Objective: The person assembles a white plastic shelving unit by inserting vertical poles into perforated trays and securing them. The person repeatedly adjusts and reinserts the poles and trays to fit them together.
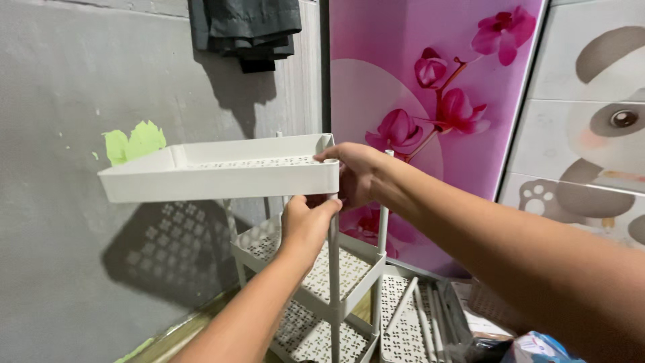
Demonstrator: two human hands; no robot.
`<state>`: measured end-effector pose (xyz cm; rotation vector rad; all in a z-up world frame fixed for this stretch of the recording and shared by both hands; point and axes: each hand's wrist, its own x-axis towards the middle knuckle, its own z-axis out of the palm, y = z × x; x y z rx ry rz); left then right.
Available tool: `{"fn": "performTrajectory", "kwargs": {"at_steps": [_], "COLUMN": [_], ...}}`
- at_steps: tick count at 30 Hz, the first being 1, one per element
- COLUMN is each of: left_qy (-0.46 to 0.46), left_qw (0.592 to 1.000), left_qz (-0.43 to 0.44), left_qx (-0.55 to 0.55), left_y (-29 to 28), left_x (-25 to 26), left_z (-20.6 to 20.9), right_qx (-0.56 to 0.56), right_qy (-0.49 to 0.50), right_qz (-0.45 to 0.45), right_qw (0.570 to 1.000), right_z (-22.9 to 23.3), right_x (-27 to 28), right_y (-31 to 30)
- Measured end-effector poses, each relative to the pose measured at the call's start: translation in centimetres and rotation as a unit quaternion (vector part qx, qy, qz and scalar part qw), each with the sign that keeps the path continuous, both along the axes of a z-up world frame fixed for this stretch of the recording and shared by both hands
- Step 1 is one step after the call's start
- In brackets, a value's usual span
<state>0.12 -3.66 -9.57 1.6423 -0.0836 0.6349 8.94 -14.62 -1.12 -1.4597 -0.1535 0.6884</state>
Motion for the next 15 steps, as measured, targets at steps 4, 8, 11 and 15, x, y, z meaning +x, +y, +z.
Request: {"fn": "performTrajectory", "kwargs": {"at_steps": [4,8,11,15], "left_qy": [-0.011,-0.054,-0.134,-0.156], "left_qw": [0.997,0.996,0.991,0.985], "left_qz": [-0.056,-0.069,-0.02,0.053], "left_qx": [-0.046,-0.029,0.004,0.049], "left_y": [-0.8,-2.2,-3.2,-4.1], "left_x": [2.3,3.3,3.4,2.9], "left_z": [-2.0,-3.6,-4.3,-4.3], "right_qx": [-0.007,-0.043,-0.07,-0.048], "right_qy": [-0.037,-0.058,-0.091,-0.119], "right_qz": [-0.133,-0.133,-0.129,-0.102], "right_qw": [0.99,0.988,0.985,0.986], "right_z": [0.0,0.3,0.2,-0.4], "right_x": [-0.2,0.3,0.9,1.6], "right_y": [0.6,0.0,-0.3,-0.8]}}
